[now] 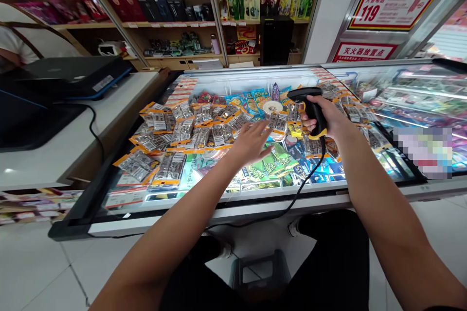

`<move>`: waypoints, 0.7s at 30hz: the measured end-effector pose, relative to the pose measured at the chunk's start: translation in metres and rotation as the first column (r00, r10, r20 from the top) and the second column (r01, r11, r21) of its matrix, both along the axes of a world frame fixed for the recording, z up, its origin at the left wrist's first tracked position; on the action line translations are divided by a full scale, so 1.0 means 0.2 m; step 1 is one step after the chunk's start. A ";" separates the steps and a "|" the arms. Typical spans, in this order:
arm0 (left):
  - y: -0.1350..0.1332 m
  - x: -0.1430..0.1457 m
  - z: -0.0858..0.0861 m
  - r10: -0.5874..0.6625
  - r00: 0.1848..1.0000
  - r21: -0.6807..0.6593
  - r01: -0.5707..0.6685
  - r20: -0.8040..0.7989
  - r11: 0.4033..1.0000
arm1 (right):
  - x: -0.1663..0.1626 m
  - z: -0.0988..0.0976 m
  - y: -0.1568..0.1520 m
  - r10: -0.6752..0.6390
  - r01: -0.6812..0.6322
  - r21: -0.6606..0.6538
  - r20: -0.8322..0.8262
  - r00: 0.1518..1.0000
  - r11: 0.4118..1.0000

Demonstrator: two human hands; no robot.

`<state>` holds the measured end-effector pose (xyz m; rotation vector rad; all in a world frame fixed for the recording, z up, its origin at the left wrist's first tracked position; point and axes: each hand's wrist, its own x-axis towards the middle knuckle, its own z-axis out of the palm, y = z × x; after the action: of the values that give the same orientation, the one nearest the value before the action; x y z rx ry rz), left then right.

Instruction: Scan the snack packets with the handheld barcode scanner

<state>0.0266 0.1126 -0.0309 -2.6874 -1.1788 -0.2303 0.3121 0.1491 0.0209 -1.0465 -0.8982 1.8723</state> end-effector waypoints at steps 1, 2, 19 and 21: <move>0.01 0.03 -0.02 -0.064 0.998 -0.036 0.064 -0.015 0.997 | -0.01 0.00 -0.01 0.016 -0.015 -0.009 0.019 1.000 1.000; 0.01 0.05 -0.04 -0.099 0.995 -0.065 0.097 -0.023 0.993 | -0.01 0.00 -0.01 0.019 -0.019 -0.009 0.039 0.999 1.000; -0.03 0.01 -0.10 0.176 0.984 -0.052 -0.174 0.035 0.983 | -0.07 -0.06 -0.06 0.286 -0.296 0.012 0.218 0.933 0.955; -0.02 0.01 -0.10 0.184 0.982 -0.050 -0.182 0.038 0.982 | -0.07 -0.06 -0.06 0.294 -0.306 0.020 0.226 0.929 0.952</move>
<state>0.0280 0.1077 -0.0510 -2.6024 -1.4513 -0.2355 0.2975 0.1371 0.0083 -1.1504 -1.2950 1.9906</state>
